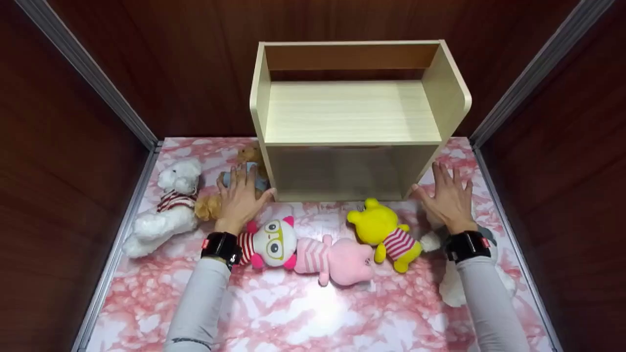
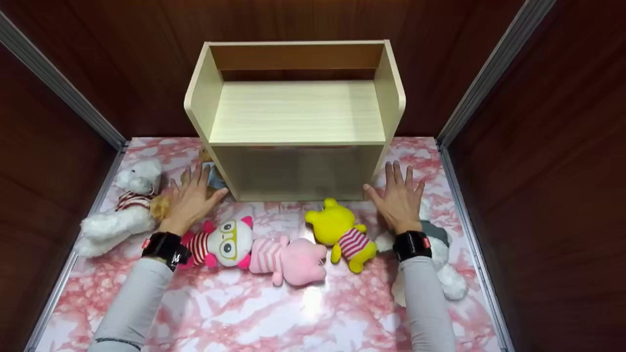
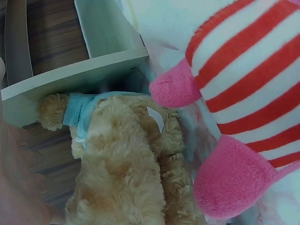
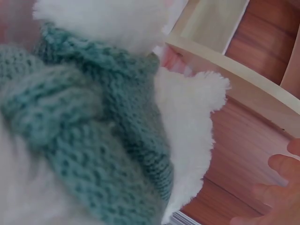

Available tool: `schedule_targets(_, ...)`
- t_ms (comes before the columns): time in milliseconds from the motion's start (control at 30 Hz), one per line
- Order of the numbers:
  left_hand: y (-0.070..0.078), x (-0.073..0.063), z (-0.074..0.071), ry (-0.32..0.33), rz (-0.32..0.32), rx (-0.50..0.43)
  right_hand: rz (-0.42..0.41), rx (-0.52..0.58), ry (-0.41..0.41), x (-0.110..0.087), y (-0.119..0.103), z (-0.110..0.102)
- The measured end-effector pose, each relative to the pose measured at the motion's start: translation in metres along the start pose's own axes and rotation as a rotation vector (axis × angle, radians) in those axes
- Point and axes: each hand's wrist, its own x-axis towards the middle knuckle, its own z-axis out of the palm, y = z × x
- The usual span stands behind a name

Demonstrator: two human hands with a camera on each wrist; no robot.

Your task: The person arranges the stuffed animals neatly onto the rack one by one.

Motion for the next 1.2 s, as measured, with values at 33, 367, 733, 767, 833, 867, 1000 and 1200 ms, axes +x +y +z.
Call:
schedule_targets(33, 0.0, 0.0, 0.0, -0.004, -0.001, 0.0, 0.002, -0.003, -0.003, 0.0, 0.0, 0.0)
schedule_targets(367, 0.0, -0.002, 0.001, -0.036, -0.006, 0.022, 0.0, 0.037, -0.005, -0.005, -0.004, 0.001)
schedule_targets(733, 0.007, -0.01, -0.002, -0.037, 0.021, -0.011, -0.037, 0.051, 0.039, -0.025, -0.013, 0.002)
schedule_targets(767, 0.008, -0.011, -0.002, -0.041, 0.022, -0.016, -0.04, 0.052, 0.049, -0.028, -0.014, 0.002)
schedule_targets(833, 0.01, -0.012, -0.002, -0.044, 0.028, -0.029, -0.046, 0.05, 0.074, -0.033, -0.017, 0.004)
schedule_targets(867, 0.011, -0.013, -0.002, -0.042, 0.031, -0.038, -0.049, 0.055, 0.09, -0.036, -0.019, 0.004)
schedule_targets(1000, 0.013, -0.017, 0.001, -0.024, 0.041, -0.076, -0.065, 0.085, 0.148, -0.048, -0.031, 0.008)
schedule_targets(1200, 0.014, -0.022, 0.008, -0.001, 0.049, -0.082, -0.138, 0.112, 0.174, -0.059, -0.048, 0.02)
